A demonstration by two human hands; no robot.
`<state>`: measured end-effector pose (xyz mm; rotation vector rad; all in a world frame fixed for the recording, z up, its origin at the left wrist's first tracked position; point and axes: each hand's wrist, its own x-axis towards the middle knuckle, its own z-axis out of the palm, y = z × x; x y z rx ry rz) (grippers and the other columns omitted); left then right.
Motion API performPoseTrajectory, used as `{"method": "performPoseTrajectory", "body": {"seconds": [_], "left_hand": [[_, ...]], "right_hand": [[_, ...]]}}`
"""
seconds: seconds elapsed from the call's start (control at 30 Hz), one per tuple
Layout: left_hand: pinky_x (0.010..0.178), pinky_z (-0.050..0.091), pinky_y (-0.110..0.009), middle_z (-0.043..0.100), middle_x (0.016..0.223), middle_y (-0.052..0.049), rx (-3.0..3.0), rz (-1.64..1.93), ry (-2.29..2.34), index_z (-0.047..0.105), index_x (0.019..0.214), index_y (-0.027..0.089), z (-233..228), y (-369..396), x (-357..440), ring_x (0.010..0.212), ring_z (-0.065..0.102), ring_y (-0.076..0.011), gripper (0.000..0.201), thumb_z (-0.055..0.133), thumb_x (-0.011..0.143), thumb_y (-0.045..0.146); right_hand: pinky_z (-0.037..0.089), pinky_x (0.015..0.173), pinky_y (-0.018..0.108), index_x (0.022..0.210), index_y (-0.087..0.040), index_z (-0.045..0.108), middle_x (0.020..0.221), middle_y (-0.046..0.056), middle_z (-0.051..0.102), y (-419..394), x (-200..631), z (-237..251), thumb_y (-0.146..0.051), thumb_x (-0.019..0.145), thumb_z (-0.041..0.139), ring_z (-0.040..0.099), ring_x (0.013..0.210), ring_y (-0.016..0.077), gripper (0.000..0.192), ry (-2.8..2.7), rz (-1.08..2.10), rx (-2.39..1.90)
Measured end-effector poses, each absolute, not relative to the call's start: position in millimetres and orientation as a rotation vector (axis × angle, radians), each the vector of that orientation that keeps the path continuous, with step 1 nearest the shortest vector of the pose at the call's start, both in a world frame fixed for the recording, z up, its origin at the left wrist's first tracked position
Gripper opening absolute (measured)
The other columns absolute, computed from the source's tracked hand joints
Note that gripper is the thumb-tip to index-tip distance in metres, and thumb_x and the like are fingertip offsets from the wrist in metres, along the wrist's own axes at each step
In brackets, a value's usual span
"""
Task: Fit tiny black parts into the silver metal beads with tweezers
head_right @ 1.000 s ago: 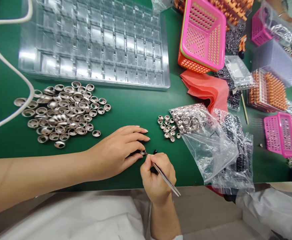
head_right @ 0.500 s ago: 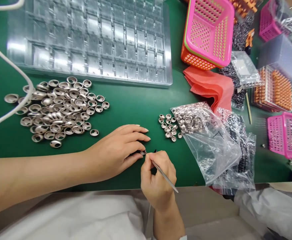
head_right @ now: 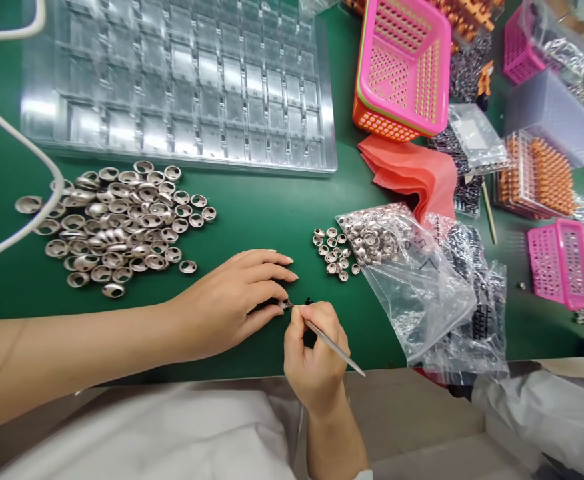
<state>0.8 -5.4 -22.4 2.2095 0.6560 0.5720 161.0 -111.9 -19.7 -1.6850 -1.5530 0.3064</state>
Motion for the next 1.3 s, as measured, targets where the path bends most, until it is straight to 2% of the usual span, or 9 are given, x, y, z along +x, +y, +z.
{"method": "performPoseTrajectory", "body": {"seconds": [0.17,0.97,1.3], "left_hand": [[0.114,0.047,-0.049,0.074,0.119,-0.008,2.214,0.549,0.655,0.073,0.092,0.015,-20.9,-4.3,1.2,0.130,0.058,-0.0279,0.005,0.068,0.092,0.016],[0.112,0.048,-0.047,0.074,0.117,-0.007,2.221,0.562,0.653,0.073,0.092,0.016,-21.1,-4.7,-0.1,0.129,0.058,-0.0274,0.004,0.069,0.091,0.015],[0.111,0.049,-0.046,0.074,0.117,-0.007,2.224,0.591,0.657,0.072,0.090,0.015,-21.0,-5.2,0.5,0.130,0.058,-0.0273,0.005,0.067,0.092,0.015]], "right_hand": [[0.059,0.058,0.027,0.105,-0.023,0.058,0.080,-0.001,0.062,-112.0,159.8,-22.4,-0.004,0.087,0.064,0.064,0.070,0.0126,0.027,-1.539,0.272,-1.648],[0.059,0.057,0.027,0.102,-0.022,0.059,0.077,-0.001,0.064,-109.3,159.6,-20.8,-0.005,0.087,0.063,0.065,0.065,0.0124,0.023,-1.518,0.295,-1.634],[0.061,0.063,0.029,0.106,-0.022,0.056,0.078,-0.001,0.064,-109.9,160.0,-16.9,-0.002,0.087,0.061,0.066,0.068,0.0123,0.029,-1.627,0.288,-1.642]]}}
